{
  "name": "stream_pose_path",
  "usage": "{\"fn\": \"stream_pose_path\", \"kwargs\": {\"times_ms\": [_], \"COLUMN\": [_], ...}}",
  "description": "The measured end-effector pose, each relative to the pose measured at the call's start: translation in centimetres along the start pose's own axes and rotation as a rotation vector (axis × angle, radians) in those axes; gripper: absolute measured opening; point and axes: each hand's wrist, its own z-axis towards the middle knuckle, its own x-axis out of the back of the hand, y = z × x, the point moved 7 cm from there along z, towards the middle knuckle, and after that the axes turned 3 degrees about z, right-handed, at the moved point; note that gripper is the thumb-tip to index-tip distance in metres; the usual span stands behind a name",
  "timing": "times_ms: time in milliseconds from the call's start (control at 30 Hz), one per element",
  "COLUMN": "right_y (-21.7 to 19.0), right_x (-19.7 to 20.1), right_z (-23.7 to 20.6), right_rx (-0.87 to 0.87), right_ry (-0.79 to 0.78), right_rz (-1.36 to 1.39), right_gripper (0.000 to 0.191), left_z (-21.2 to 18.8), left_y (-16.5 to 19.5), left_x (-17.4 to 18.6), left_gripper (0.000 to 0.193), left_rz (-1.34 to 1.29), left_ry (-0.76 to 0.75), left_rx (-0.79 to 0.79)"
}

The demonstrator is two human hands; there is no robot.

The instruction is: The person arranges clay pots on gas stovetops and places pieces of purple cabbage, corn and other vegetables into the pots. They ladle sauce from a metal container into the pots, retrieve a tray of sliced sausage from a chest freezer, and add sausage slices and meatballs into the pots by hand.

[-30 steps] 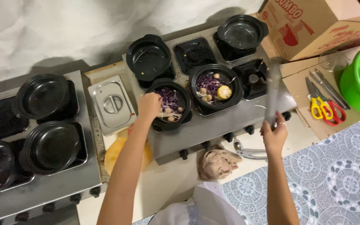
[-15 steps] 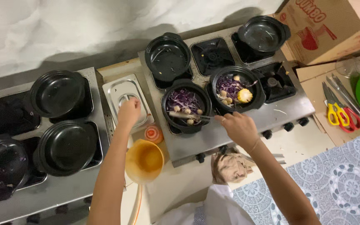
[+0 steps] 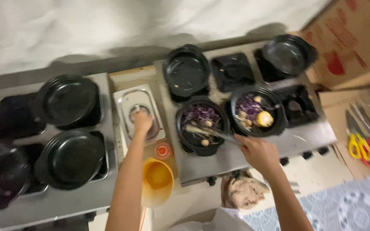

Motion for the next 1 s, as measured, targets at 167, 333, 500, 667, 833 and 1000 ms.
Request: {"fn": "stream_pose_path", "kwargs": {"times_ms": [167, 333, 500, 667, 833, 1000], "right_y": [1.7, 4.4, 7.3, 4.9, -3.4, -10.0], "right_x": [0.0, -4.5, -12.5, -17.7, -12.5, -7.5], "right_z": [-2.3, -5.3, -5.5, -3.0, -0.1, 1.9], "right_rx": [-0.169, -0.278, -0.284, -0.400, -0.070, -0.033], "right_ry": [0.054, 0.020, -0.012, -0.185, -0.127, -0.325], "right_rz": [0.172, 0.181, 0.561, 0.951, 1.167, 0.532], "right_gripper": [0.043, 0.046, 0.051, 0.057, 0.055, 0.059], "left_z": [0.7, 1.3, 1.6, 2.9, 2.0, -4.7], "left_y": [-1.0, -1.7, -3.3, -1.7, -1.9, -5.2], "left_x": [0.4, 2.3, 4.1, 9.4, 14.0, 18.1], "left_gripper": [0.045, 0.042, 0.038, 0.039, 0.035, 0.036], "left_rz": [0.034, -0.127, -0.348, -0.210, -0.407, -0.886], "left_ry": [0.090, 0.120, -0.088, 0.089, 0.139, 0.057], "left_rx": [0.147, 0.229, 0.491, 0.155, -0.084, -0.181]}}
